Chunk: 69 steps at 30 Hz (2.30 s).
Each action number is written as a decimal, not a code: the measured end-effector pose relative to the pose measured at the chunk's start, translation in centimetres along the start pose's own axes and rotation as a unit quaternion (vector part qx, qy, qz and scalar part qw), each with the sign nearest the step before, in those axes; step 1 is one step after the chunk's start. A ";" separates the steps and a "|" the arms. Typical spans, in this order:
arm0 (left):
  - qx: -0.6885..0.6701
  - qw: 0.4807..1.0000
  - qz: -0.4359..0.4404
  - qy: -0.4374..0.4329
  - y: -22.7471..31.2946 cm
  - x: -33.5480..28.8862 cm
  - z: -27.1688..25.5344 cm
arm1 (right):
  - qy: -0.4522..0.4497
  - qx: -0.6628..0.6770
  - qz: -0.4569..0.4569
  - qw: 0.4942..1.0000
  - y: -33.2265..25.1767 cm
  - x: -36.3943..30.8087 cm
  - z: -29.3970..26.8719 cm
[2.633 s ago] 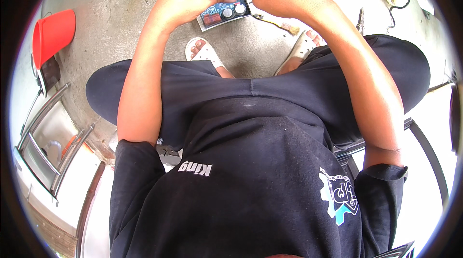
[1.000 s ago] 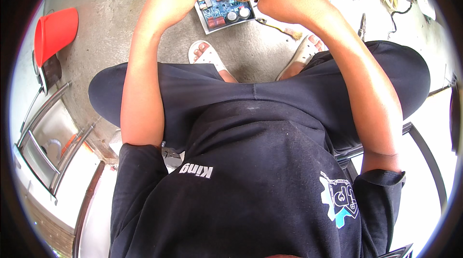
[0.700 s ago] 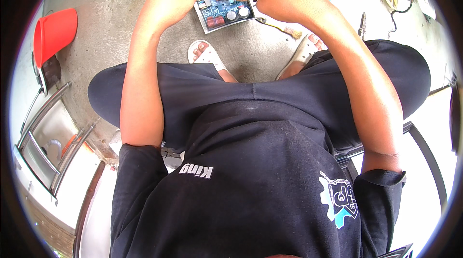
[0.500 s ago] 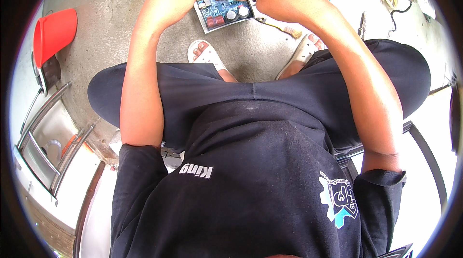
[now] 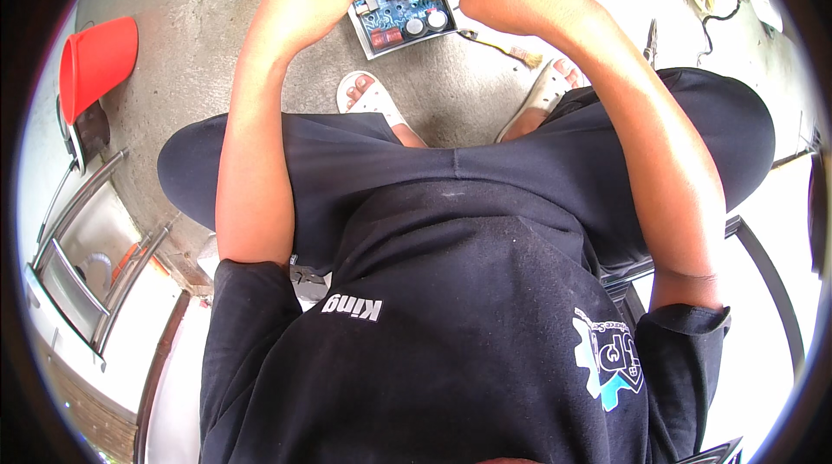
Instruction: The person cleans a circuit board with a brush, places it into a metal enclosure, connects wires, and secures the board with screws using a power drill. The person works on the floor with tools and components nearby.
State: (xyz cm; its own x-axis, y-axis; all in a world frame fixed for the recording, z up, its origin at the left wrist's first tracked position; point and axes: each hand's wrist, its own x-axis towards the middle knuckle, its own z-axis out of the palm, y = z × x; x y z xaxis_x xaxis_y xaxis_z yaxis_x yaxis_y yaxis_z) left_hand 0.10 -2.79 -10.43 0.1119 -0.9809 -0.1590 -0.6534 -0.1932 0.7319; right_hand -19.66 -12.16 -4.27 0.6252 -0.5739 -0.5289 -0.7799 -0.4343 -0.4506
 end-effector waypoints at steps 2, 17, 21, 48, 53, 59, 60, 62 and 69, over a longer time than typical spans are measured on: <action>0.001 1.000 0.002 0.000 -0.1 0.0 0.1 | 0.001 0.001 0.001 1.000 0.0 0.0 0.0; 0.005 1.000 0.008 0.000 0.1 0.0 0.1 | 0.002 0.003 0.004 1.000 0.0 0.0 0.0; 0.005 1.000 0.007 -0.002 0.1 0.1 0.1 | 0.008 0.003 0.007 1.000 0.1 0.0 0.2; 0.004 1.000 0.016 0.000 -0.4 0.0 0.0 | 0.017 -0.029 0.020 0.999 0.1 1.0 0.6; -0.007 1.000 -0.001 -0.004 -0.2 0.0 0.0 | 0.012 -0.009 0.011 1.000 0.4 0.5 0.2; -0.009 1.000 0.007 -0.006 -0.1 0.0 0.1 | 0.010 0.002 0.012 1.000 0.3 0.4 0.1; -0.006 1.000 0.007 -0.005 -0.1 0.0 0.1 | 0.012 0.002 0.010 1.000 0.3 0.4 0.2; -0.002 1.000 0.005 -0.003 -0.1 0.0 0.1 | 0.011 -0.004 0.009 1.000 0.4 0.5 0.3; -0.004 1.000 0.017 -0.001 -0.2 0.0 0.1 | 0.023 0.002 0.010 1.000 0.5 0.6 0.4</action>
State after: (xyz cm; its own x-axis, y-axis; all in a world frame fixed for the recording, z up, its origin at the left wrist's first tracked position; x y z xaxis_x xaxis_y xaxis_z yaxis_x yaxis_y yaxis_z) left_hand 0.15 -2.76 -10.69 0.0882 -0.9869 -0.1350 -0.6508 -0.1598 0.7423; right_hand -19.63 -12.44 -5.13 0.6079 -0.6141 -0.5032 -0.7916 -0.4195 -0.4443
